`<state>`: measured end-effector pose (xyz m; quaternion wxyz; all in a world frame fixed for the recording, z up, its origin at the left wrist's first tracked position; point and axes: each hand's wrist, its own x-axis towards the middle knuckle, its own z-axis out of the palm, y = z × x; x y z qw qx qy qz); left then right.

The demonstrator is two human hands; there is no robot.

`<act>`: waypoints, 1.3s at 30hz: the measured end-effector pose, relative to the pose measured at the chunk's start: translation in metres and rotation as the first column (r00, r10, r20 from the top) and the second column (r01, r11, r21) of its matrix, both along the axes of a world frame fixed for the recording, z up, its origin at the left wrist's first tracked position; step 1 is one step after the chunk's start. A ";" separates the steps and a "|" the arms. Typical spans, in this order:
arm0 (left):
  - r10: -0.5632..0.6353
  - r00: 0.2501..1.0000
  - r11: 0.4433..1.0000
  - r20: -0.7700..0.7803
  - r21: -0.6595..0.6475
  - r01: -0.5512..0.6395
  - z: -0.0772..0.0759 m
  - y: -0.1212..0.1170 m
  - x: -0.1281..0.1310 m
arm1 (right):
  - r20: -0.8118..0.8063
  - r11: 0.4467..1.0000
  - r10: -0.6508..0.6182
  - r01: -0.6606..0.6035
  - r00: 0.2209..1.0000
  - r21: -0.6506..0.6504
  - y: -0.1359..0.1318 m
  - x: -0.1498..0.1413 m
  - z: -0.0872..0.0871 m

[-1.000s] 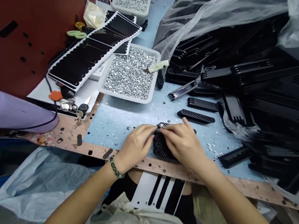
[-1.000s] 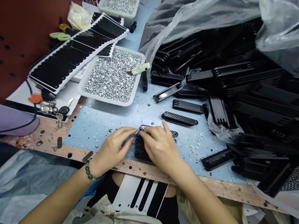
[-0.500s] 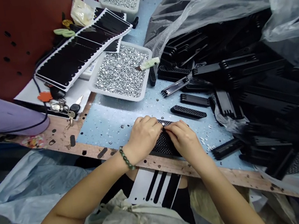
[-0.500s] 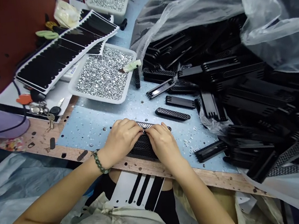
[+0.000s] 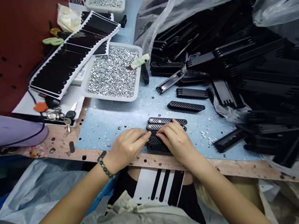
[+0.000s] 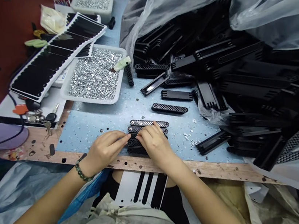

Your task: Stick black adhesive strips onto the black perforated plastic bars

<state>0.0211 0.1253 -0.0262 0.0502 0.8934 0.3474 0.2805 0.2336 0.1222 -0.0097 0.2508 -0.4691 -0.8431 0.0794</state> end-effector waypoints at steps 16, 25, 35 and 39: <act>-0.063 0.990 0.994 -0.127 -0.101 0.050 0.009 -0.002 -0.011 | 0.118 0.971 0.184 -0.199 0.976 0.131 -0.017 -0.012 0.004; -0.051 0.993 0.998 -0.109 -0.047 0.046 0.007 -0.005 -0.012 | 0.223 0.968 0.170 -0.205 0.960 0.146 -0.020 -0.016 0.011; -0.011 0.995 1.000 -0.102 0.005 0.011 0.010 -0.006 -0.006 | 0.174 0.982 0.164 -0.178 0.971 0.070 -0.019 -0.015 0.017; -0.032 0.991 0.999 -0.133 0.006 0.033 0.006 -0.010 -0.011 | -0.011 0.994 0.101 -0.102 0.995 -0.029 -0.015 -0.008 0.017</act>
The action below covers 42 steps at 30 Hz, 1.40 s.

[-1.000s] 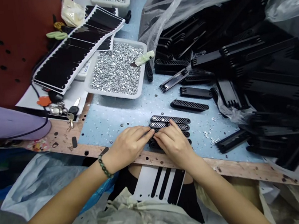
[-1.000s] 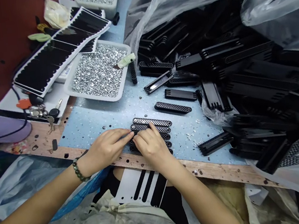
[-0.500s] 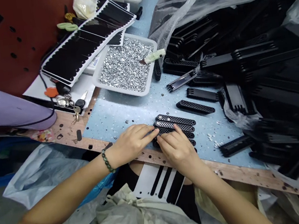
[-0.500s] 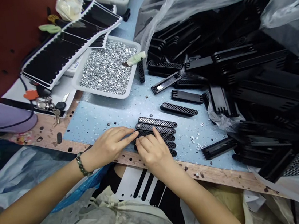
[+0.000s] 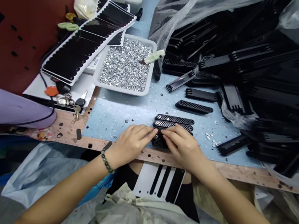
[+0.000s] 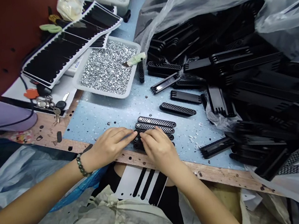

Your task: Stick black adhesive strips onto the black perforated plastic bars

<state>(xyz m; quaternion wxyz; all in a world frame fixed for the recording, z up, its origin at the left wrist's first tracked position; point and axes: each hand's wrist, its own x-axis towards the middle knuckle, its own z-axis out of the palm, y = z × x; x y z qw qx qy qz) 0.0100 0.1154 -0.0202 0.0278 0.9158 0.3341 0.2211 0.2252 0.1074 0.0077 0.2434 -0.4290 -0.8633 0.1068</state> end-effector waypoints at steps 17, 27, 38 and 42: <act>0.236 0.954 0.954 0.183 -0.231 -0.192 0.012 0.017 0.027 | -0.150 0.993 -0.111 0.102 0.983 -0.067 0.008 0.003 -0.006; 0.036 0.999 0.999 -0.030 0.003 -0.036 -0.003 -0.001 0.002 | -0.088 0.997 -0.073 0.073 0.993 -0.001 0.006 0.002 -0.011; 0.167 0.963 0.965 0.213 -0.237 -0.114 0.031 0.024 0.019 | 0.089 0.976 -0.198 0.187 0.976 0.111 0.042 0.007 -0.010; 0.126 0.977 0.943 0.174 -0.326 -0.063 0.035 0.019 0.014 | -0.025 0.993 -0.117 0.117 0.993 0.002 0.027 0.004 -0.003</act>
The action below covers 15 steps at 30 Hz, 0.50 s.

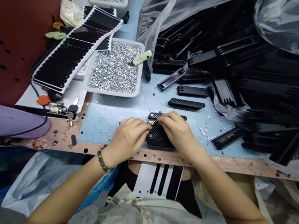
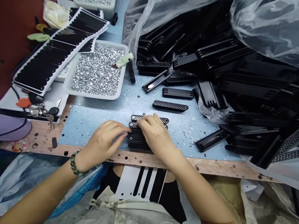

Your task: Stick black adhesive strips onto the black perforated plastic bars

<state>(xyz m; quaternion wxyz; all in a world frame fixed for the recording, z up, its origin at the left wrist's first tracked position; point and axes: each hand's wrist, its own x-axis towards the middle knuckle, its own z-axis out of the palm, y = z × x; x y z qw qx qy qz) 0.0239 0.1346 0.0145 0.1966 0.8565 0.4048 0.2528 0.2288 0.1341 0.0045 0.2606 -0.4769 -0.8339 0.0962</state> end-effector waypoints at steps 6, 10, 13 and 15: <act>0.013 0.990 0.985 0.140 -0.172 0.011 -0.024 -0.034 -0.006 | -0.131 0.986 0.134 -0.145 0.982 -0.079 -0.045 -0.007 -0.001; 0.157 0.977 0.982 0.144 -0.132 -0.138 -0.045 -0.050 0.008 | -0.027 0.993 0.118 -0.118 0.993 -0.014 -0.050 -0.010 -0.016; 0.215 0.967 0.975 0.136 -0.092 -0.204 -0.051 -0.053 0.014 | -0.018 0.993 0.115 -0.114 0.993 0.014 -0.053 -0.010 -0.018; 0.203 0.971 0.978 0.130 -0.069 -0.195 -0.051 -0.052 0.016 | 0.009 0.994 0.098 -0.098 0.995 0.037 -0.057 -0.010 -0.015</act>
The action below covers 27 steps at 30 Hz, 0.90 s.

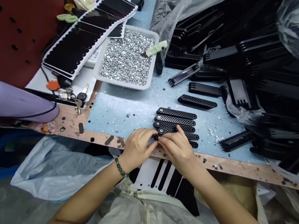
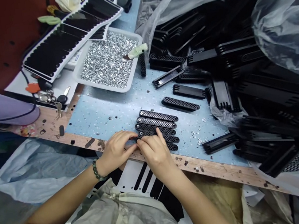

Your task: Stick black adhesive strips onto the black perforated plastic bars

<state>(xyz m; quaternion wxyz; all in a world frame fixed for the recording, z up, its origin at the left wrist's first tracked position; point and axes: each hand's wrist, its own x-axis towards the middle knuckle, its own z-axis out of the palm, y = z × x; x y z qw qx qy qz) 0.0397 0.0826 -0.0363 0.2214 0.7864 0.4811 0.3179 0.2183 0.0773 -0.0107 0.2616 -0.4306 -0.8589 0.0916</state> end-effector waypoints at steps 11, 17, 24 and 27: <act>-0.001 1.000 1.000 -0.015 0.016 0.001 0.001 -0.001 0.001 | 0.057 0.974 -0.226 0.226 0.972 0.007 -0.023 -0.018 0.008; 0.006 1.000 0.999 -0.024 0.037 -0.005 0.000 -0.002 0.001 | -0.003 0.968 -0.249 0.248 0.969 -0.039 -0.019 -0.020 0.009; -0.002 1.000 0.999 -0.020 0.038 0.003 -0.002 -0.001 0.002 | 0.094 0.999 -0.040 0.036 0.995 0.039 -0.007 -0.006 0.010; -0.001 1.000 0.999 -0.027 0.038 0.002 -0.003 -0.001 0.002 | 0.133 0.997 0.079 -0.082 0.988 0.014 0.003 0.001 0.013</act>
